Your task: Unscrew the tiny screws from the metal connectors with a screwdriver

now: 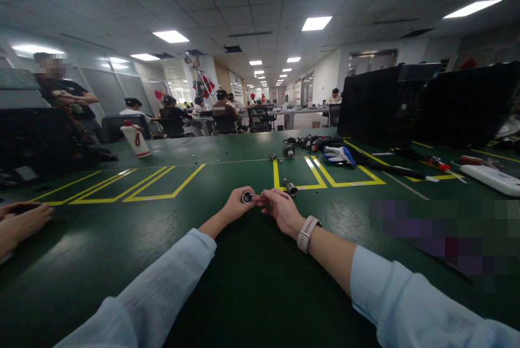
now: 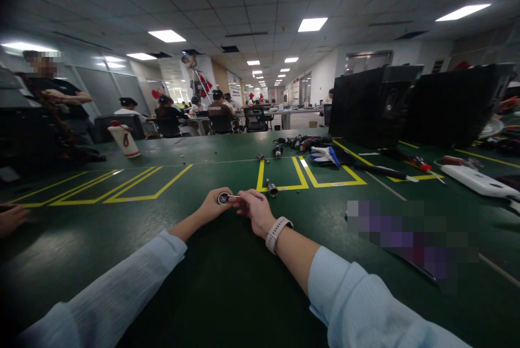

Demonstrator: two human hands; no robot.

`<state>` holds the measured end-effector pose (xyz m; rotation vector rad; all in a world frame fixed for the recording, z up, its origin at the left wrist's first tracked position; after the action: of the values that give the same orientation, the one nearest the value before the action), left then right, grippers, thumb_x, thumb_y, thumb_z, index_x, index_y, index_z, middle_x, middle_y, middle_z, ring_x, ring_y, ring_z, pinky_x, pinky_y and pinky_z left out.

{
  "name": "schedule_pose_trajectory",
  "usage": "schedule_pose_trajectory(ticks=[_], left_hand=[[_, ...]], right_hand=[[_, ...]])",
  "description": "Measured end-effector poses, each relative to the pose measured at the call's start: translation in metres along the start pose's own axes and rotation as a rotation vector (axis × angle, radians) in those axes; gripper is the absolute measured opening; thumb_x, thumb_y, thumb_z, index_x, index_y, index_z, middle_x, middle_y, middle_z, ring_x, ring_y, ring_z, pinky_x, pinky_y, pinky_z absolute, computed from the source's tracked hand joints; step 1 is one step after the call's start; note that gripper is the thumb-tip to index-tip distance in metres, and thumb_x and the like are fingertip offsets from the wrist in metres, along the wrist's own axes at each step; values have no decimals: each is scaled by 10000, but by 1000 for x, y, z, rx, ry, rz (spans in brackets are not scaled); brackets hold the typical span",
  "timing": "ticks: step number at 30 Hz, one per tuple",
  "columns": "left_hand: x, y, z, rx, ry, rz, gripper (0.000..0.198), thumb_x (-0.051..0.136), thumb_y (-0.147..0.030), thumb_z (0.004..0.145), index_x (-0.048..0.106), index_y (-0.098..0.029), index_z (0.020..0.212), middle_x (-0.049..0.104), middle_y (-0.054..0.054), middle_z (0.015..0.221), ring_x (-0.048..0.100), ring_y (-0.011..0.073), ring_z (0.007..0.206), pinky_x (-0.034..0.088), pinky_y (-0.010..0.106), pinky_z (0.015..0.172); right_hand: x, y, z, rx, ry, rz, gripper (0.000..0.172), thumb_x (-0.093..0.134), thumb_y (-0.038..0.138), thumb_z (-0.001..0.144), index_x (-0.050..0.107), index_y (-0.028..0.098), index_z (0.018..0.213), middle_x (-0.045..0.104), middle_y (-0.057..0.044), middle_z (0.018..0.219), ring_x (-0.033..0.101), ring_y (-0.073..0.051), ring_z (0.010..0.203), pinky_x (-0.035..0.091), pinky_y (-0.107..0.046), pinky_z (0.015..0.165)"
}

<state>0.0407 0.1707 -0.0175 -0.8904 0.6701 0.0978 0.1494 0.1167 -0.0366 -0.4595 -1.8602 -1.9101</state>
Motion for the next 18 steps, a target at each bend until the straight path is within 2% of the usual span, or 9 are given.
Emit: schedule_pose_trajectory(ticks=[8,13,18], left_hand=[[0,6,0,-11,-29,41,151,594,-269,688,519,-144,649,485,-46,552,424,83,513,331,188,471],[3,5,0,-1,3,59,101,602,-206,655,533,-135,634,477,-48,554,416,80,522,322,187,476],[4,5,0,10,26,52,131,615,-232,668,528,-137,647,485,-46,567,417,77,522,335,185,479]], right_hand=[[3,2,-4,-77,-29,-33,179,679,316,645,561,184,620,675,-4,682,580,-131,656,401,-238,558],[1,-1,-1,-17,-8,-16,180,675,314,631,558,177,635,684,-25,683,588,-140,644,408,-251,557],[-2,-2,2,24,3,-15,166,658,293,626,551,167,612,679,-41,640,584,-130,600,414,-252,572]])
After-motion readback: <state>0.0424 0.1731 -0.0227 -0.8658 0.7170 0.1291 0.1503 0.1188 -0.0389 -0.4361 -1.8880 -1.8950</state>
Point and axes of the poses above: each hand's wrist, its own z-axis towards the middle knuckle, its own x-axis out of the palm, y = z × x, the point moved 8 cm from there along z, towards the middle knuckle
